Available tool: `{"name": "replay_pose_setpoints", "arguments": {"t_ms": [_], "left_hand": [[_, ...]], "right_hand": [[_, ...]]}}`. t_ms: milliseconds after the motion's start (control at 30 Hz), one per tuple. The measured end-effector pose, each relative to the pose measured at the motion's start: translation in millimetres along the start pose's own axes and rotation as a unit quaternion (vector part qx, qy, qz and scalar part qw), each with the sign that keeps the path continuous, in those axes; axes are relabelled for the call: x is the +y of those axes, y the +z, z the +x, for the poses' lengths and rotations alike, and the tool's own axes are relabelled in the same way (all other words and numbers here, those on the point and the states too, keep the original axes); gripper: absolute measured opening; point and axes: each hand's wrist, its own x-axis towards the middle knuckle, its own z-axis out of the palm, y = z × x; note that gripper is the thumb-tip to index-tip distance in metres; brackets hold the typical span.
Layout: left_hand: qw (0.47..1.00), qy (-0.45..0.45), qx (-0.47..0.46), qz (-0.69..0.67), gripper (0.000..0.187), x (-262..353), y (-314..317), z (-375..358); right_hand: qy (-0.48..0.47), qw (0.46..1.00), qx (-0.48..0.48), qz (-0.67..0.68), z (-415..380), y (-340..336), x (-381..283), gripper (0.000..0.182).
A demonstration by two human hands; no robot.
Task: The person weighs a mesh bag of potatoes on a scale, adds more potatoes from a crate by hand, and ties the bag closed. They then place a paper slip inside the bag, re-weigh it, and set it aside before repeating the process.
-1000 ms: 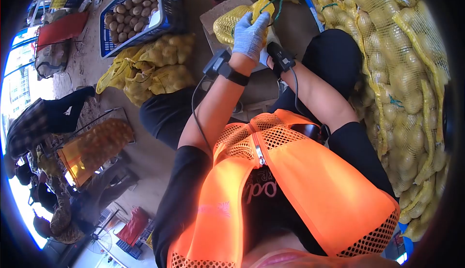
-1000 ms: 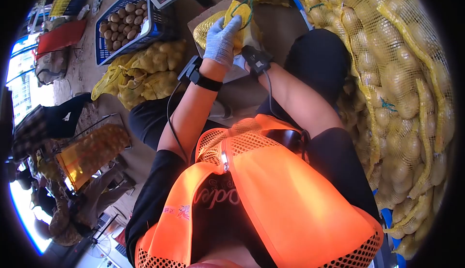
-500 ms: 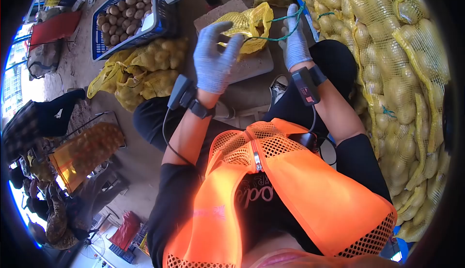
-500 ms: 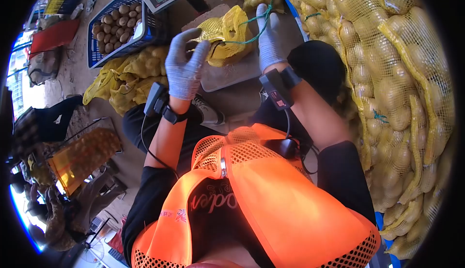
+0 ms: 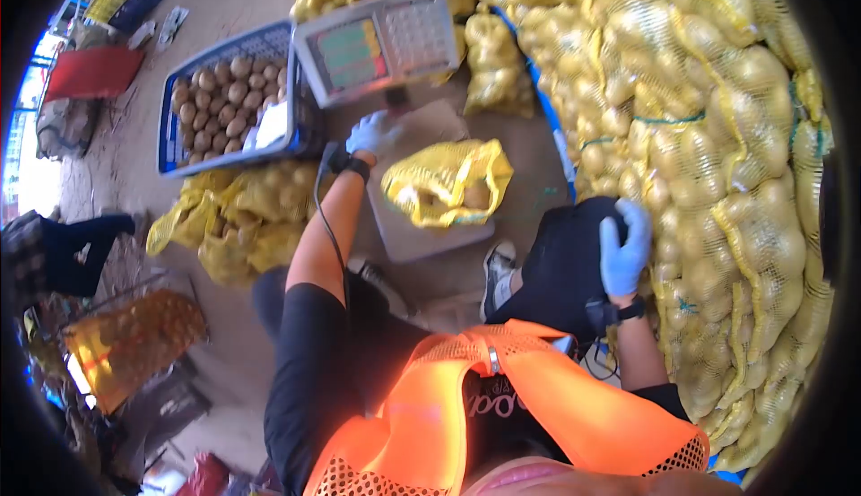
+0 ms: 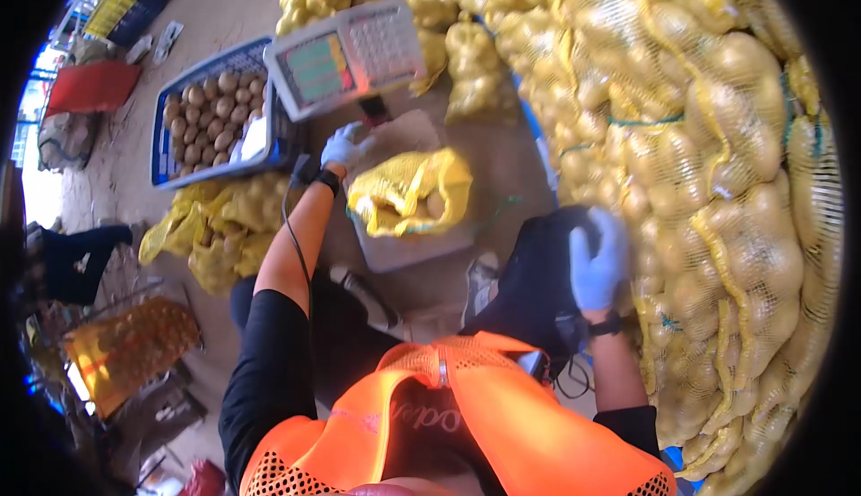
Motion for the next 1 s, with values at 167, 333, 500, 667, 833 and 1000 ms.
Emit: {"name": "replay_pose_setpoints", "arguments": {"t_ms": [167, 333, 500, 667, 833, 1000], "left_hand": [[0.978, 0.08, -0.194, -0.017, 0.081, 11.8, 41.4, 60.8], [0.983, 0.026, -0.182, 0.015, 0.079, 33.8, 20.9, 45.1], [0.979, 0.048, -0.195, 0.018, 0.077, 30.1, 17.0, 43.3], [0.982, 0.04, -0.185, 0.008, 0.076, 33.7, 16.9, 34.1], [0.979, 0.046, -0.198, 0.003, 0.077, 32.0, 17.4, 30.3], [0.992, 0.067, -0.091, 0.052, 0.083, 11.6, 33.2, 14.9]], "right_hand": [[-0.089, 0.992, -0.006, -0.093, 9.7, 3.2, -20.2, 0.046], [0.018, 0.972, -0.113, 0.205, 5.0, 21.2, -57.1, 0.084], [0.109, 0.886, -0.384, 0.236, 23.9, 68.3, -98.1, 0.074], [0.285, 0.824, -0.362, 0.329, 37.0, 92.6, -103.2, 0.041], [0.32, 0.717, -0.3, 0.542, 30.8, 96.3, -98.1, 0.01], [0.259, 0.774, -0.276, 0.507, 24.0, 82.1, -92.3, 0.054]]}}
